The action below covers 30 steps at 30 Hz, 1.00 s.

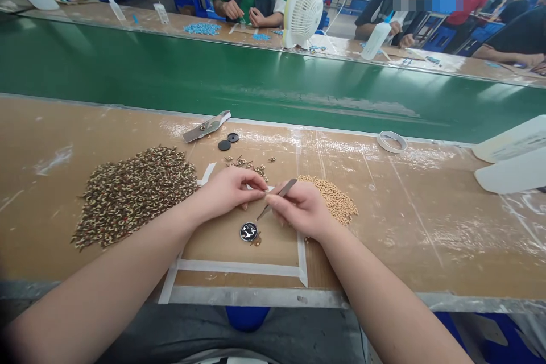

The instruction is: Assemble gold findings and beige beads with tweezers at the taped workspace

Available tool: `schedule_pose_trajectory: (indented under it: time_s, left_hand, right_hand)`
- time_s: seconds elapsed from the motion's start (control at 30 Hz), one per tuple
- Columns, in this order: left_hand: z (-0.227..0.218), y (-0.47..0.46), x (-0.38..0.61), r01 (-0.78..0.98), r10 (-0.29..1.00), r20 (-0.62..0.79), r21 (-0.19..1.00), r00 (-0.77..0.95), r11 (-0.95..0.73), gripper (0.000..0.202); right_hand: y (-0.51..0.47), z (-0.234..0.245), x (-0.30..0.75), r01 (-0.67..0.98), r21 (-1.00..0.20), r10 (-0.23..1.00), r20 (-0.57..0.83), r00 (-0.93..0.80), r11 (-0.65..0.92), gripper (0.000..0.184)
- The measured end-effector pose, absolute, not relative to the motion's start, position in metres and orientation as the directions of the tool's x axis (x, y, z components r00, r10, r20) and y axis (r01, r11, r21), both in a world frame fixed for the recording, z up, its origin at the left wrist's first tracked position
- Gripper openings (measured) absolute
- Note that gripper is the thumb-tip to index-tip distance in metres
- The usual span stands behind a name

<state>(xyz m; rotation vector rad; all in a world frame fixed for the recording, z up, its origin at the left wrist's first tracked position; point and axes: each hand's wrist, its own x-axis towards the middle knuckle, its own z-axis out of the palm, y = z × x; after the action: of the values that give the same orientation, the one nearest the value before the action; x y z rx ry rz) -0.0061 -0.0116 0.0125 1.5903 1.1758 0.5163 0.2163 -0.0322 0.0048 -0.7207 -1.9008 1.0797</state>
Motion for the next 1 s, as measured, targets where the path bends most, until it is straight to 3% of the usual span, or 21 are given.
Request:
schedule_pose_trajectory:
  time_s: [0.1, 0.2, 0.33, 0.6, 1.0]
  left_hand:
    - [0.009, -0.014, -0.005, 0.431, 0.867, -0.242, 0.902, 0.435, 0.035, 0.017]
    - [0.007, -0.014, -0.006, 0.466, 0.874, -0.221, 0.885, 0.433, -0.007, 0.021]
    - [0.011, -0.015, -0.006, 0.54, 0.89, -0.169, 0.836, 0.424, -0.098, 0.02]
    - [0.018, -0.016, -0.003, 0.628, 0.88, -0.067, 0.726, 0.47, -0.28, 0.017]
    - [0.017, -0.016, -0.003, 0.624, 0.879, -0.06, 0.727, 0.472, -0.286, 0.014]
  right_hand:
    - [-0.029, 0.003, 0.219, 0.142, -0.928, 0.918, 0.3, -0.258, 0.343, 0.031]
    - [-0.026, 0.002, 0.217, 0.211, -0.939, 0.961, 0.251, -0.114, 0.271, 0.037]
    - [-0.023, 0.003, 0.213, 0.279, -0.918, 0.96, 0.261, -0.106, 0.28, 0.046]
    - [-0.02, 0.002, 0.211, 0.3, -0.92, 0.968, 0.239, -0.075, 0.251, 0.046]
    - [-0.019, 0.004, 0.209, 0.309, -0.914, 0.965, 0.245, -0.097, 0.264, 0.047]
